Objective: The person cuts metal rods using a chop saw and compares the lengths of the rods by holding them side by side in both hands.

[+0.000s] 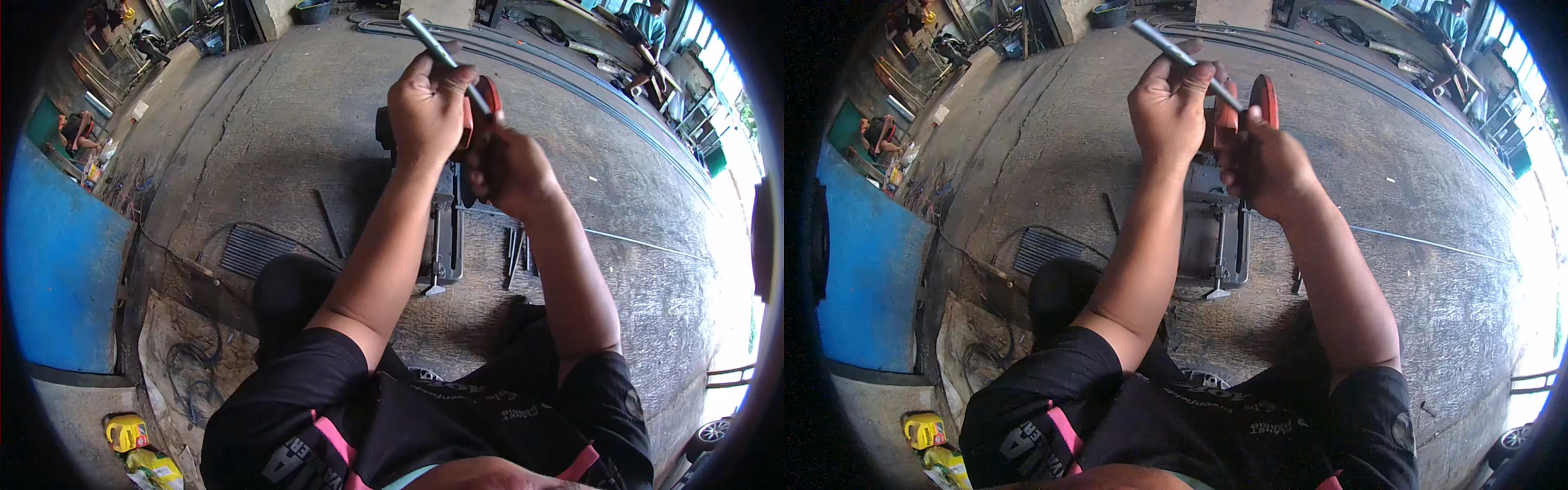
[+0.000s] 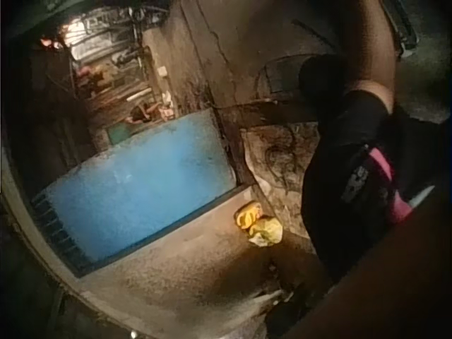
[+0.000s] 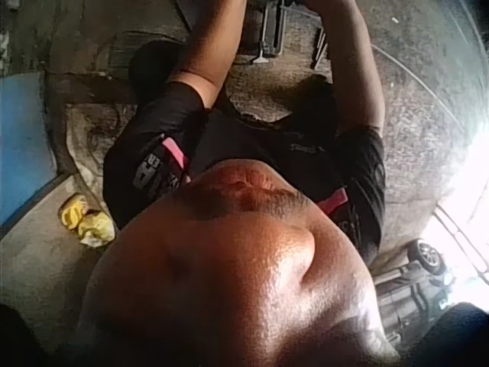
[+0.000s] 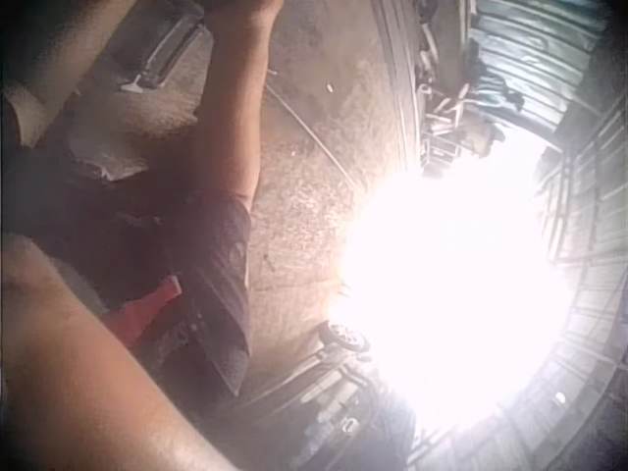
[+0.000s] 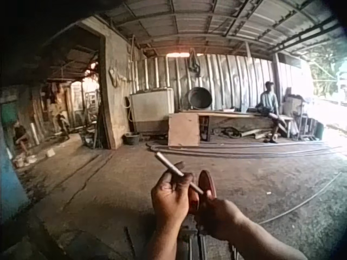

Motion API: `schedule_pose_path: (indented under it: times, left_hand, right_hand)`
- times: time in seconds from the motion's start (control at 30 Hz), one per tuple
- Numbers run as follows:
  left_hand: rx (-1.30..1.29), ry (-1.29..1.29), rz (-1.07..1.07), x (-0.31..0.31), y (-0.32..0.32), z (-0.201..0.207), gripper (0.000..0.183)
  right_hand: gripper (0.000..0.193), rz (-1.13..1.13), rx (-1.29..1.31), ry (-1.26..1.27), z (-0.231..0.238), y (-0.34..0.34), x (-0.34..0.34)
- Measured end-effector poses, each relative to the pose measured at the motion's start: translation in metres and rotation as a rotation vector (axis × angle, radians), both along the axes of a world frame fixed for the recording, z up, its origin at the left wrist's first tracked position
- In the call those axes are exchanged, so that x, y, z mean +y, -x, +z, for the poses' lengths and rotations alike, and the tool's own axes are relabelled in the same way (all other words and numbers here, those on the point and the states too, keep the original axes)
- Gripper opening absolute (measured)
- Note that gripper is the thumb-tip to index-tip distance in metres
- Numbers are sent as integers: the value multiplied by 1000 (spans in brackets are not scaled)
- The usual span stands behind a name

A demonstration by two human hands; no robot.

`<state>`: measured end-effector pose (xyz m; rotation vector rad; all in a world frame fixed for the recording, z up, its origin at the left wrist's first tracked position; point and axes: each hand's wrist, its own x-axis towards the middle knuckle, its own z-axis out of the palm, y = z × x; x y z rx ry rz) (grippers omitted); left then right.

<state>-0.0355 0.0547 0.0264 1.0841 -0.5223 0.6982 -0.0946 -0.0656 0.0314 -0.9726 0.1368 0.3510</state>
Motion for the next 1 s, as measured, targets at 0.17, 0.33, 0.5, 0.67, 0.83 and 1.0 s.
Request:
schedule_pose_path:
  times: [0.17, 0.33, 0.5, 0.67, 0.83, 1.0]
  left_hand:
    - [27, -415, 208, 11, -5, -8, 16]
    - [61, -506, -166, 21, -20, -29, 18]
    - [134, -495, -612, 35, -20, -36, 24]
    - [302, -576, -1072, 48, -10, -42, 18]
    - [366, -738, -1271, 47, -1, -50, 28]
    - [474, -606, -1307, 40, 11, -53, 38]
  right_hand:
    - [40, -13, -229, 881, -21, -9, -7]
    - [28, -263, -733, 966, -48, -15, -1]
    - [23, -179, -769, 908, -88, -21, -4]
    - [20, 255, -602, 611, -108, 5, -6]
    - [15, 398, -526, 511, -140, 26, -3]
    - [16, 394, -451, 282, -137, 33, -10]
